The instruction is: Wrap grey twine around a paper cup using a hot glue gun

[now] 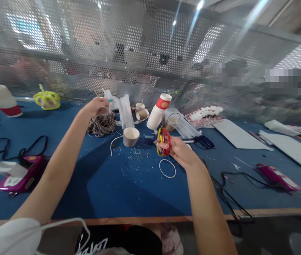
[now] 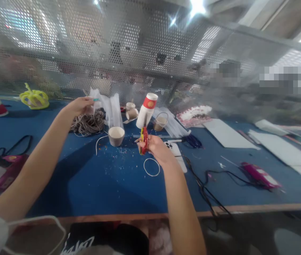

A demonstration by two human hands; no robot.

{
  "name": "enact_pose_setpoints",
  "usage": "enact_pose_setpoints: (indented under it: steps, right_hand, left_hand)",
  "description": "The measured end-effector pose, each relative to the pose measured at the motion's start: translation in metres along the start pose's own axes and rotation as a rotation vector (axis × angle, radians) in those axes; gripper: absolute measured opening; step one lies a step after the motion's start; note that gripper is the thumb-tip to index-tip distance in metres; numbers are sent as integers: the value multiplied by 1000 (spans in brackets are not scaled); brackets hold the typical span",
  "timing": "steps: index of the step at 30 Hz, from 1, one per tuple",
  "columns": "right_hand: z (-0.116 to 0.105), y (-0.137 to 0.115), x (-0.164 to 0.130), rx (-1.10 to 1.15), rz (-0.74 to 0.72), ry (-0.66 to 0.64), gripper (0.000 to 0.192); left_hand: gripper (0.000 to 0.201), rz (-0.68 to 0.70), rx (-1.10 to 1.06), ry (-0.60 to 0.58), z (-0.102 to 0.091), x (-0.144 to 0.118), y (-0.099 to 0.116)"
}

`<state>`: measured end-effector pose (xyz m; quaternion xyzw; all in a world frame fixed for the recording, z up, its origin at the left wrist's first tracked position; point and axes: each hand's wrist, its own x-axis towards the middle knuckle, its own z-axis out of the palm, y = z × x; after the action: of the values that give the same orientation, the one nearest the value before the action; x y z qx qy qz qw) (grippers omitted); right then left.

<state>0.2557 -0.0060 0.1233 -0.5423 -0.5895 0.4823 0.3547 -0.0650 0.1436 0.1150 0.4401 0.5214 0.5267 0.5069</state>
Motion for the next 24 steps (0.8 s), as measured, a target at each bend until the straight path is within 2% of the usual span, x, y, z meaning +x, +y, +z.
enact_pose_setpoints:
  steps: [3,7,12,16,20,24]
  right_hand:
    - [4,-6,10,115,-192,59,36]
    - [15,-25,29,136,-359,-15,38]
    - [34,-55,54,116,-456,-90,41]
    - [47,-70,74,214,-541,-194,38]
    - [55,-68,90,171,-498,-155,47]
    - [60,-56,99,80,-374,-127,53]
  left_hand:
    - [6,69,-36,26,3,2,2]
    - [7,169,-117,58,6,-1,11]
    - [10,376,-246,68,13,-8,16]
    - [21,354,-247,68,26,-6,12]
    - [44,308,-207,116,37,-2,6]
    - [76,381,-183,127,42,-3,2]
